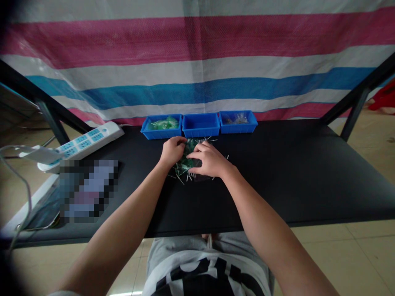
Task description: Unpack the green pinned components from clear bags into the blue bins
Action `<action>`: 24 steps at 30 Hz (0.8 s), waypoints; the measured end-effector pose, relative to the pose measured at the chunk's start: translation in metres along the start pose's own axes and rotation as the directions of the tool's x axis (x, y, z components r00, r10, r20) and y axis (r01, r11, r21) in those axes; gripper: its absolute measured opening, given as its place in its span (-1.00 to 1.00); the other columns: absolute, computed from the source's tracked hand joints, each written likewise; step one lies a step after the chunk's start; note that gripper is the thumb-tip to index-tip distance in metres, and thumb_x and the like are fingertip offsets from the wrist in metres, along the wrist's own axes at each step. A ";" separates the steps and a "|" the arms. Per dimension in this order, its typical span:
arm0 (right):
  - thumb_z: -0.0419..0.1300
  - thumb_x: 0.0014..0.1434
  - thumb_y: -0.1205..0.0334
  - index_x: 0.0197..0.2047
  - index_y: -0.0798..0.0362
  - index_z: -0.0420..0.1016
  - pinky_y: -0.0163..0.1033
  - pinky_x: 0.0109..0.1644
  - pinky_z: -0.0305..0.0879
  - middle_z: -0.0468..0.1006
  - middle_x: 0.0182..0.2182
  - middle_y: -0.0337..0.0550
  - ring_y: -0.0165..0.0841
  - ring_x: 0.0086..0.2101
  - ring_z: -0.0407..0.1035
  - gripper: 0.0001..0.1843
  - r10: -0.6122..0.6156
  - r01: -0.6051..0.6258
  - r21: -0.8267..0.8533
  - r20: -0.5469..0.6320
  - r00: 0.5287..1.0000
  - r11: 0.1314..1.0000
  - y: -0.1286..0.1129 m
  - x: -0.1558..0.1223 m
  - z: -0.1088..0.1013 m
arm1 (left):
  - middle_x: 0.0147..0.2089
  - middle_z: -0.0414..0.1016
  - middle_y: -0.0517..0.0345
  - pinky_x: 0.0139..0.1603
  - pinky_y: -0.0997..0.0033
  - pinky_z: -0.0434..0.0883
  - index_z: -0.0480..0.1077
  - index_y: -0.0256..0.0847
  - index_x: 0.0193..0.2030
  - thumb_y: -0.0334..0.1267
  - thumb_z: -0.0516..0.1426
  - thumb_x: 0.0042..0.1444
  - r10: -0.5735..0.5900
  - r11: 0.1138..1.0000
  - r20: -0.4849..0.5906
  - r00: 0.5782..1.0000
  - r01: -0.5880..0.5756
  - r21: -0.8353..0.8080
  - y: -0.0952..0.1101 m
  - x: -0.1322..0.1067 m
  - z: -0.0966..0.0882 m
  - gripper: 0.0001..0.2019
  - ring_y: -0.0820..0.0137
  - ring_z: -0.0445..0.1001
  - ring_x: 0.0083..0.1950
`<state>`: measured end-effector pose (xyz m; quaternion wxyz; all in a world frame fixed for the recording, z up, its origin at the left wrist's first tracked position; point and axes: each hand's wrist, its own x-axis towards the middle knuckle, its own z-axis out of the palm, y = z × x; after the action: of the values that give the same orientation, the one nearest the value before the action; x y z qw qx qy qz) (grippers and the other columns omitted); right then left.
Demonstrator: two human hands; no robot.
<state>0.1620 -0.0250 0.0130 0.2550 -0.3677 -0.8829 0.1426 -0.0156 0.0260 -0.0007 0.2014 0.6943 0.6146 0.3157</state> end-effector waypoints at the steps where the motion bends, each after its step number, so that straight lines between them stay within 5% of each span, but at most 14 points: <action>1: 0.38 0.01 0.09 -0.04 0.06 0.60 -0.06 0.02 0.28 0.44 -0.23 -0.03 -0.19 -0.15 0.24 -0.57 -0.006 0.006 -0.018 0.011 1.000 1.000 -0.001 0.000 0.002 | -0.10 0.60 0.01 0.03 0.28 0.40 0.54 -0.23 -0.17 -0.43 0.02 0.02 -0.019 0.998 -0.013 1.000 0.019 -0.054 0.000 0.000 0.001 -0.68 0.23 0.52 -0.07; 6: 0.35 0.07 0.09 -0.13 0.03 0.65 -0.06 -0.01 0.29 0.39 -0.28 -0.05 -0.21 -0.16 0.23 -0.70 -0.015 0.016 -0.046 0.023 1.000 0.999 -0.002 0.001 0.009 | -0.17 0.61 0.05 -0.04 0.35 0.42 0.53 -0.26 -0.18 -0.42 0.03 -0.01 -0.065 0.960 -0.026 0.998 0.055 -0.274 -0.004 0.002 0.007 -0.70 0.30 0.53 -0.13; 17: 0.25 0.19 0.13 -0.27 0.01 0.66 -0.16 -0.17 0.29 0.45 -0.42 -0.12 -0.29 -0.30 0.29 -0.81 -0.049 0.059 0.089 -0.108 0.993 0.994 -0.002 0.002 0.007 | -0.23 0.61 0.12 -0.10 0.36 0.40 0.55 -0.20 -0.26 -0.28 0.07 0.00 -0.025 0.938 0.016 1.000 0.029 -0.347 -0.009 0.005 0.008 -0.75 0.32 0.51 -0.20; 24: 0.18 0.22 -0.01 -0.37 0.02 0.62 -0.21 -0.22 0.29 0.52 -0.46 -0.16 -0.35 -0.38 0.37 -0.68 0.123 -0.050 0.276 -0.256 0.959 0.960 -0.002 0.002 -0.007 | -0.31 0.58 0.11 -0.18 0.38 0.39 0.55 -0.24 -0.27 -0.21 0.10 -0.02 -0.057 0.919 0.016 0.998 0.058 -0.389 -0.010 0.006 0.009 -0.75 0.35 0.48 -0.28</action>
<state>0.1634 -0.0241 0.0203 0.4138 -0.3846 -0.7954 0.2195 -0.0164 0.0347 -0.0129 0.3458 0.6227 0.5594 0.4240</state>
